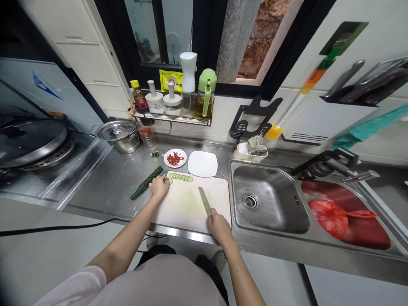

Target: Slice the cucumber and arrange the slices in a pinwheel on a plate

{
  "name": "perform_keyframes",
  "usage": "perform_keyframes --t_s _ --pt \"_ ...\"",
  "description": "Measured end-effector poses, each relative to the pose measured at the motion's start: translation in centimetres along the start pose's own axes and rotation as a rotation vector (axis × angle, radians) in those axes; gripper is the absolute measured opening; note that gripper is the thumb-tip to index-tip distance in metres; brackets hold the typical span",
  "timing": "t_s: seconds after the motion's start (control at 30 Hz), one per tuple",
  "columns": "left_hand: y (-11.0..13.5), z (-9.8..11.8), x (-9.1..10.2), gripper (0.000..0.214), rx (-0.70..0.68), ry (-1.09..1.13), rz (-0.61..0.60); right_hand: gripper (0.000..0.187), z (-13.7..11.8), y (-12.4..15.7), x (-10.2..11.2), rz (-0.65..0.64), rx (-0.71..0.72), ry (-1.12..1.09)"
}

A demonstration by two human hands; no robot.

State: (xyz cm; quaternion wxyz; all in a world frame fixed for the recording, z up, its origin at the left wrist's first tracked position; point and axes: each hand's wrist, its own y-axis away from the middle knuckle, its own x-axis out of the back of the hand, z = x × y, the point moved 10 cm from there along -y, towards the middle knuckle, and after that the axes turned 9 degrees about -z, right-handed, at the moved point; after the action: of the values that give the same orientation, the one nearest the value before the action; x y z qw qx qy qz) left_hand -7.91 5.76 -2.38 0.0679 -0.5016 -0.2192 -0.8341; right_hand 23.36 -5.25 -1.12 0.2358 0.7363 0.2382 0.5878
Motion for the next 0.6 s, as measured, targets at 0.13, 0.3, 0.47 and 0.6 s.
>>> perform_keyframes --t_s 0.13,0.3,0.47,0.6 --pt "0.5 1.7 -0.3 0.023 -0.072 0.034 0.019 0.025 0.1 0.0 0.0 0.001 -0.009 -0.015" --pt "1.0 6.0 -1.9 0.023 -0.235 0.043 -0.020 0.026 0.2 -0.1 -0.3 -0.007 -0.022 -0.010" --pt "0.9 9.1 -3.8 0.029 -0.313 -0.025 -0.073 0.027 0.1 -0.1 -0.4 -0.006 -0.021 -0.009" --pt "0.7 10.5 -4.7 0.034 -0.339 -0.069 -0.093 0.026 0.2 0.0 -0.5 -0.014 -0.029 0.000"
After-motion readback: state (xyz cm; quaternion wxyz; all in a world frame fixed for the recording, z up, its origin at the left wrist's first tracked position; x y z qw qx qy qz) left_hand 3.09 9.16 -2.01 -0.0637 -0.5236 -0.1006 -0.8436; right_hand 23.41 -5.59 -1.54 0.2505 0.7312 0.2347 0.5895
